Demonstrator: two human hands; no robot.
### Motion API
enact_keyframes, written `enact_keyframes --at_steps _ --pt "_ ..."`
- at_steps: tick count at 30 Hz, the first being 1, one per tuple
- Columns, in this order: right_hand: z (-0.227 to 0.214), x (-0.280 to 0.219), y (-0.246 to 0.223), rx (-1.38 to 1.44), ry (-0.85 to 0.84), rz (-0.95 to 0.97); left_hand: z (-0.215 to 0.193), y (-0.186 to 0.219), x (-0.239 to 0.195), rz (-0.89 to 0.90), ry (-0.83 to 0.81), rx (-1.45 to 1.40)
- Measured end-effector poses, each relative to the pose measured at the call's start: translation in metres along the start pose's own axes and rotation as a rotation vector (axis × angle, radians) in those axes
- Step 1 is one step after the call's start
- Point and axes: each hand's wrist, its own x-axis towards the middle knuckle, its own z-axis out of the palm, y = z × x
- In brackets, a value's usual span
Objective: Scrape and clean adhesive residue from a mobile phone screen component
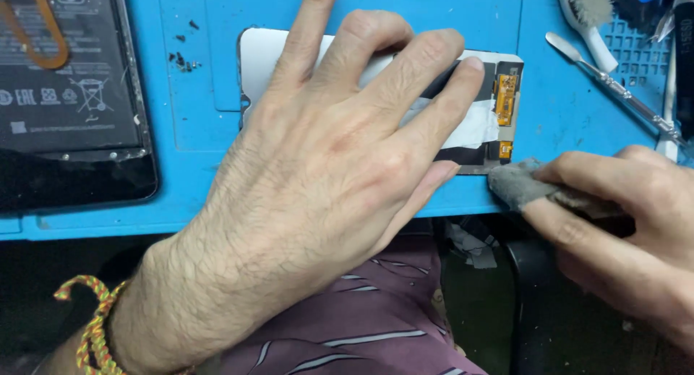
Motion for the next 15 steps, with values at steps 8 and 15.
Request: enact_keyframes --at_steps 8,15 --pt "-0.002 0.026 -0.017 0.371 -0.082 0.766 -0.002 0.0 -0.004 -0.003 0.015 0.106" --pt "0.0 0.014 -0.011 0.189 0.022 0.365 0.0 0.001 -0.004 0.011 0.018 0.11"
